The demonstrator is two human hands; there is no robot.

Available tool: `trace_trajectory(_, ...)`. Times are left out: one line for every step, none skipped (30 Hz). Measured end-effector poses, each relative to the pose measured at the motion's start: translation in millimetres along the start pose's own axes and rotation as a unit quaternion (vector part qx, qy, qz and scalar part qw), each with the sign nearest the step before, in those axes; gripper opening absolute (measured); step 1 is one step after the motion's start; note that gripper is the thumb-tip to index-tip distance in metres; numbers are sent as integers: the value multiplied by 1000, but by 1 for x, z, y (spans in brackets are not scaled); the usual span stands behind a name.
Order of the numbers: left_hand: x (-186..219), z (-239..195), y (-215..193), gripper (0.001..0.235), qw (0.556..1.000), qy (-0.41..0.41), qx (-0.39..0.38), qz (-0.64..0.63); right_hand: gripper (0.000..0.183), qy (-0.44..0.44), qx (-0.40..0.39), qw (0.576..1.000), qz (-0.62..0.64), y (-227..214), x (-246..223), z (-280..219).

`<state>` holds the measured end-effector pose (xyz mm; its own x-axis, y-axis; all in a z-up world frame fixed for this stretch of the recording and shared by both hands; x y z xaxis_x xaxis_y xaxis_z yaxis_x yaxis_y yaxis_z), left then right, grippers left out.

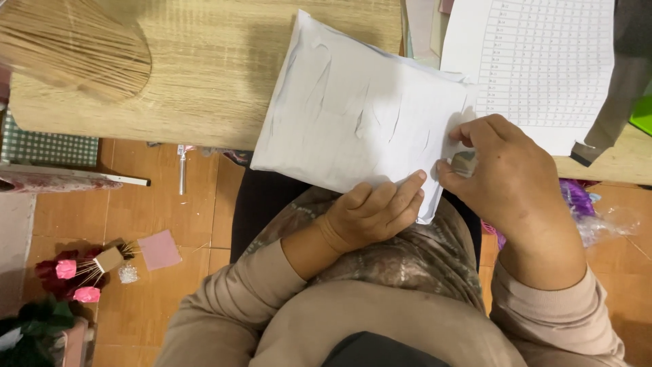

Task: The person seals a white padded envelope by hand. They smooth the flap, press the adhesive strip, and fold the edges to secure the closure. The person repeats the sealing process on the same envelope multiple times, ensuring the edges are firmly attached.

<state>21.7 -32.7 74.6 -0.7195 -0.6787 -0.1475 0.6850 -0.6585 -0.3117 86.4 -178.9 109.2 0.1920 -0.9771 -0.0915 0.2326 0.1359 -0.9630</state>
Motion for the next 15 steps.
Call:
trace_trajectory(0,0,0,23,1000,0,-1,-4,36,0,-3,1000,-13,3,1,0)
trace_trajectory(0,-1,0,23,1000,-1,-2,-8,39,0,-6,1000,-26,5,2,1)
trace_trajectory(0,0,1,23,1000,-2,-2,-6,39,-1,-6,1000,-26,9,2,-1)
trace_trajectory(0,0,0,27,1000,-2,3,-1,35,-2,5,999,-40,11,4,-1)
trace_trajectory(1,1,0,31,1000,-2,8,4,31,-2,16,998,-55,13,5,-3)
trace_trajectory(0,2,-1,31,1000,-3,8,5,31,-3,16,998,-55,16,6,-3)
trace_trajectory(0,3,-1,33,1000,-1,7,7,29,-12,24,998,-63,17,6,-4)
trace_trajectory(0,4,-1,34,1000,0,6,8,26,-21,33,997,-71,18,7,-6)
trace_trajectory(1,4,-1,34,1000,0,6,7,26,-20,33,997,-71,20,5,-6)
trace_trajectory(1,5,-1,36,1000,-3,8,5,16,-41,48,995,-73,18,0,-7)
trace_trajectory(1,5,-1,37,1000,-6,10,3,11,-62,65,993,-75,17,-5,-7)
trace_trajectory(1,6,-2,37,1000,-5,11,2,11,-61,65,993,-75,16,-6,-9)
trace_trajectory(0,7,-2,37,1000,-5,11,4,18,-85,70,990,-85,16,-11,-11)
trace_trajectory(0,8,-2,37,1000,-4,10,5,26,-109,74,987,-94,15,-16,-13)
trace_trajectory(0,8,-3,37,1000,-4,11,5,26,-110,75,987,-95,16,-14,-15)
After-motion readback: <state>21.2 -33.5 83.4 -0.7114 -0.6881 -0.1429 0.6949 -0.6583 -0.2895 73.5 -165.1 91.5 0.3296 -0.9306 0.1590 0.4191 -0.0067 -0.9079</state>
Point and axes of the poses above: each hand's wrist, its own z-axis towards the middle knuckle, its own y-axis out of the palm, x = y × z, the point moved 9 cm from there along z, towards the middle knuckle, and after that the axes turned 7 degrees about x, right-handed, at the moved point
